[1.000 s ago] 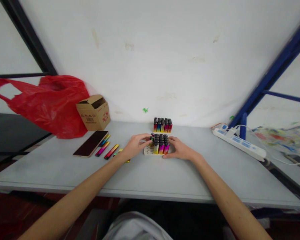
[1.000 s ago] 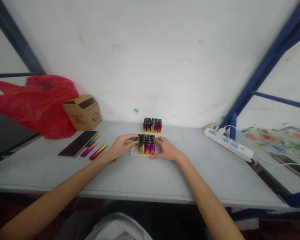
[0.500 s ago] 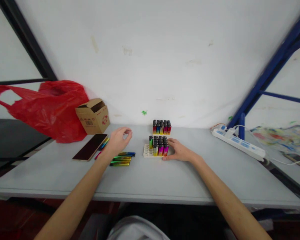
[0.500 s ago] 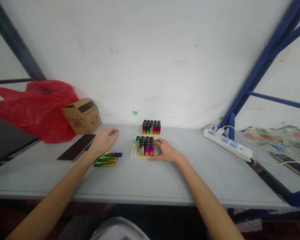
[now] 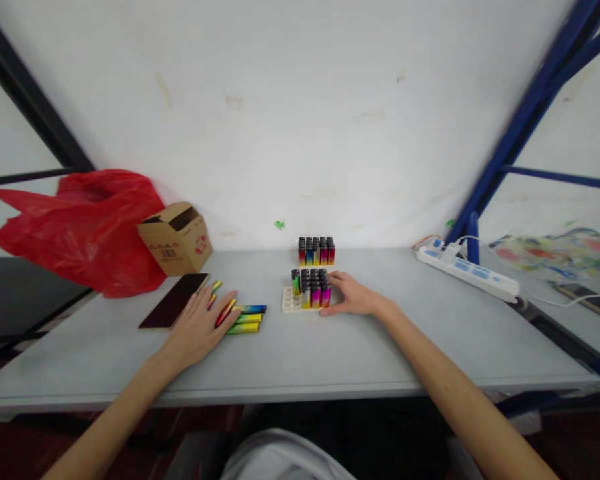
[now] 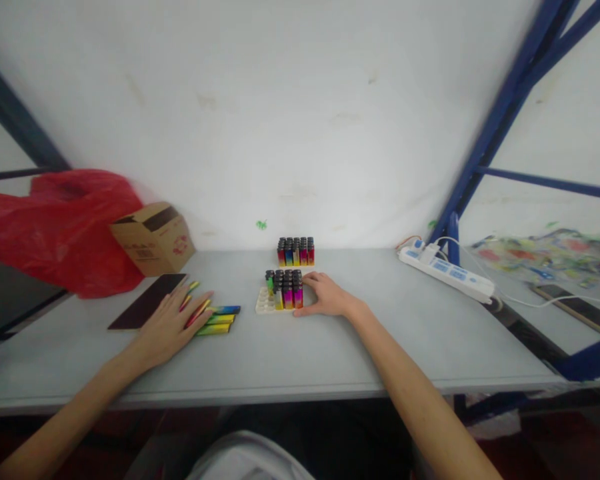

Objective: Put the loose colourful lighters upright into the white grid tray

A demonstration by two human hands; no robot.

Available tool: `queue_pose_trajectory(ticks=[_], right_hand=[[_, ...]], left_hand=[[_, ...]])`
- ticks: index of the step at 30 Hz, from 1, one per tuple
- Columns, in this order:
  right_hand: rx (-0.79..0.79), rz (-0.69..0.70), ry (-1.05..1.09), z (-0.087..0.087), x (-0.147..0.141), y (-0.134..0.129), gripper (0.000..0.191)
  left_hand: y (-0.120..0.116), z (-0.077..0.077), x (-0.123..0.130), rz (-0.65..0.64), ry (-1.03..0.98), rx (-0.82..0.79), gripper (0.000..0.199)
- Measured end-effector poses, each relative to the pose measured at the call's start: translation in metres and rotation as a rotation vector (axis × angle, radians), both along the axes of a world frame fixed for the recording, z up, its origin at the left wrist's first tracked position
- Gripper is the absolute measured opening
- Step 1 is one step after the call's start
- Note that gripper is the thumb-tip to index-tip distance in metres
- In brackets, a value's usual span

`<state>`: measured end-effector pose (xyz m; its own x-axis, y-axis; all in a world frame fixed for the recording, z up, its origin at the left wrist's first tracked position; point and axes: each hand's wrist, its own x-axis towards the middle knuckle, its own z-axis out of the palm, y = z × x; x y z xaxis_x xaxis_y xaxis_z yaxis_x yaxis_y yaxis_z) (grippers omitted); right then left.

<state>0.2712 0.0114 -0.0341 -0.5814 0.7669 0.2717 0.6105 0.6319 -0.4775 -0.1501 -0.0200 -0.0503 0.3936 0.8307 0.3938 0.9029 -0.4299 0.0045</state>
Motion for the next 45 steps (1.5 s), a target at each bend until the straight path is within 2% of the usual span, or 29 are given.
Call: queue_pose_trajectory(ticks=[3,8,18,21,24,26,30,34,37,39,42,45], right_hand=[[0.003,-0.002,0.004,-0.001,0.000,0.001,0.088],[0.005,-0.012,-0.017,-0.002,0.001,0.001,0.089],[-0.006,-0.006,-0.017,0.001,0.000,-0.001,0.086],[-0.003,-0.003,-0.024,0.001,0.000,-0.001,0.086],[0.004,0.000,-0.018,0.000,0.000,0.000,0.086],[0.006,0.008,-0.013,-0.001,0.000,0.001,0.087],[-0.001,0.003,-0.018,-0.003,0.001,0.002,0.089],[0.003,0.000,-0.020,-0.003,0.001,0.002,0.089],[0.007,0.001,-0.016,-0.003,0.001,0.002,0.087],[0.005,0.004,-0.018,-0.003,0.001,0.002,0.086],[0.001,0.005,-0.019,-0.002,0.001,0.002,0.086],[-0.007,-0.005,-0.017,-0.001,0.001,0.001,0.088]], left_hand=[[0.004,0.003,0.010,-0.090,-0.023,-0.017,0.054],[0.010,0.011,0.027,-0.136,-0.133,-0.105,0.054],[0.049,0.014,0.050,-0.190,-0.261,-0.196,0.045],[0.045,0.022,0.047,-0.182,-0.302,-0.208,0.047],[0.032,0.034,0.040,-0.188,-0.312,-0.127,0.044],[0.023,0.038,0.034,-0.243,-0.256,-0.066,0.037],[0.009,0.027,0.027,-0.414,-0.107,-0.023,0.033],[0.001,0.015,0.029,-0.435,-0.134,0.006,0.028],[-0.008,0.022,0.033,-0.403,-0.235,-0.062,0.030],[-0.013,0.033,0.035,-0.323,-0.371,-0.152,0.035],[-0.012,0.054,0.038,-0.187,-0.712,-0.321,0.044],[0.002,0.073,0.047,-0.145,-1.098,-0.435,0.047]])
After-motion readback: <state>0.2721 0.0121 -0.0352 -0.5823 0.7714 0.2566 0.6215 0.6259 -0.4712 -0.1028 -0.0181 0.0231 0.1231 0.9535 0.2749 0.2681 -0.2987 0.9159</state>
